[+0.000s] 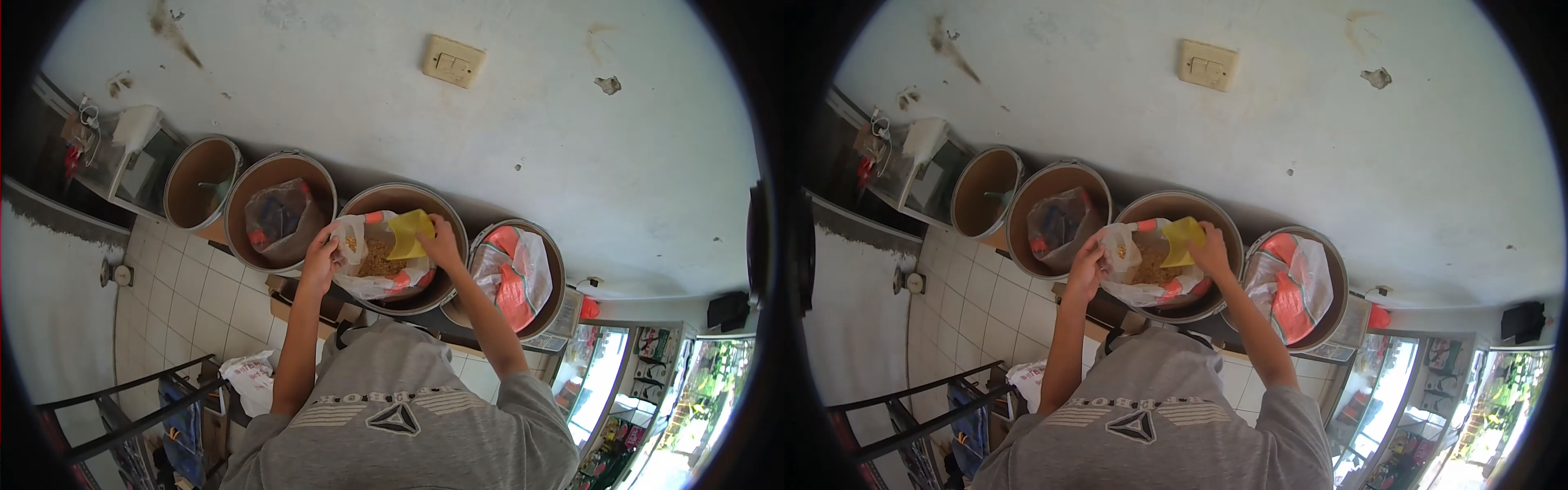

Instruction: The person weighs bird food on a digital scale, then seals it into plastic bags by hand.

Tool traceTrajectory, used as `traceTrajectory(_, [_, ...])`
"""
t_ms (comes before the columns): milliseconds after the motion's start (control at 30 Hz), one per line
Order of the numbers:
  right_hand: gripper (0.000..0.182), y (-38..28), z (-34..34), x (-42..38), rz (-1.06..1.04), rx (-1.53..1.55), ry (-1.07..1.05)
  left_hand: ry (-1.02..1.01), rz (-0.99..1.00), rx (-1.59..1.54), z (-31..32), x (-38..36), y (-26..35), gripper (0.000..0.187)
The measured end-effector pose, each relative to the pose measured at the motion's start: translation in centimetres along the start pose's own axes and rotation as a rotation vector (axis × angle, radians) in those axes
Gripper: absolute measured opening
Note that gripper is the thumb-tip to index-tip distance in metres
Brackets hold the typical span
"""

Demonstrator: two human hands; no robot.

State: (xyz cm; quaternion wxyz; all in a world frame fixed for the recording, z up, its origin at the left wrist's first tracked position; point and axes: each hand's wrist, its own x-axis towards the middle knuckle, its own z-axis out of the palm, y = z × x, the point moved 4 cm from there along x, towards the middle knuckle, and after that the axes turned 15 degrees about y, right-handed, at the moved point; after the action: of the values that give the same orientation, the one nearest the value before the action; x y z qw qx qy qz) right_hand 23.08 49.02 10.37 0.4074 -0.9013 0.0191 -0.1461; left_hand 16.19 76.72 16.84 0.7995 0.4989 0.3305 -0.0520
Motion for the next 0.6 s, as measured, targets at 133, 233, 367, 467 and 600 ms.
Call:
traceTrajectory(133, [0.059, 0.0, 3.9, -2.4, 0.048, -0.141, -0.143, 0.032, 0.041, 0.0, -1.2, -0.2, 0.4, 0.03])
traceTrajectory(233, [0.053, 0.4, 6.0, -3.4, 0.08, -0.304, -0.355, 0.05, 0.056, -0.007, -1.9, -0.5, 0.6, 0.031])
traceTrajectory(367, [0.056, 1.1, 8.0, -4.0, 0.004, -0.387, -0.415, 0.089, 0.053, -0.033, -2.4, -0.9, 0.6, 0.033])
traceTrajectory(467, [0.058, 0.9, 8.0, -4.2, 0.027, -0.416, -0.398, 0.099, 0.055, -0.056, -3.1, -0.8, 0.0, 0.034])
traceTrajectory(600, [0.052, 1.9, 8.2, -4.3, 0.221, -0.492, -0.55, 0.125, 0.055, -0.063, -3.3, -1.1, 0.0, 0.033])
